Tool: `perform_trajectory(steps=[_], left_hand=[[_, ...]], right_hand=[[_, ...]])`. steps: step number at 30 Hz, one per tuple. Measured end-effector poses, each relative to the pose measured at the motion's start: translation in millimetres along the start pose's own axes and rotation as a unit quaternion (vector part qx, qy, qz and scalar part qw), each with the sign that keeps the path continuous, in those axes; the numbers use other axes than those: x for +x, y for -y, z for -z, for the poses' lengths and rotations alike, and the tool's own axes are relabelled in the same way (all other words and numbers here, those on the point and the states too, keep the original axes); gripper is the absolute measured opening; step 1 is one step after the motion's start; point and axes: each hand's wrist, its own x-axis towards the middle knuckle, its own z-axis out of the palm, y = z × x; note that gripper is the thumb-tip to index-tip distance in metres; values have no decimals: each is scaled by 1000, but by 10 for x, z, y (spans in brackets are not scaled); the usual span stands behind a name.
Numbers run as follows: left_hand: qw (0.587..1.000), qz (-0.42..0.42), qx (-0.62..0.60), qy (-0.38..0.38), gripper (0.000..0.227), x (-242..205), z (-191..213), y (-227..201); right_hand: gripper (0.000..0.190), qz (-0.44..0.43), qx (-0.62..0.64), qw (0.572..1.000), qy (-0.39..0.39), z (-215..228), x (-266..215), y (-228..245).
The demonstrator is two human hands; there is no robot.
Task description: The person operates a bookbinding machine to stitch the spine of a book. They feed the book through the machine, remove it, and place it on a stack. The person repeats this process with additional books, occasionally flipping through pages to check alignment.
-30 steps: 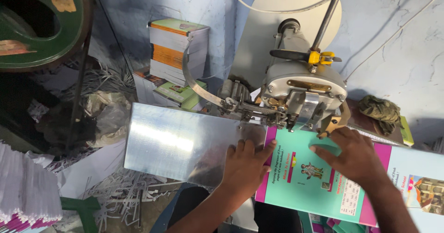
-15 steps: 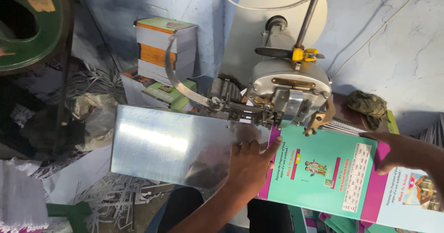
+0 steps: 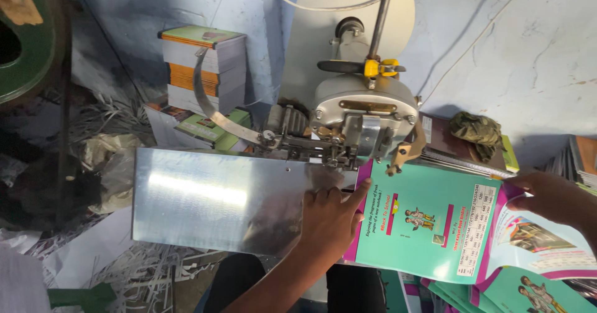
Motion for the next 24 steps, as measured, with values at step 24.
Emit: perform_trajectory(steps=[24], left_hand=[[988,-134,-42,67,80,184,-403,-904]], right_hand=[[33,-186,189,955,-131,-627,-1676,-2292]])
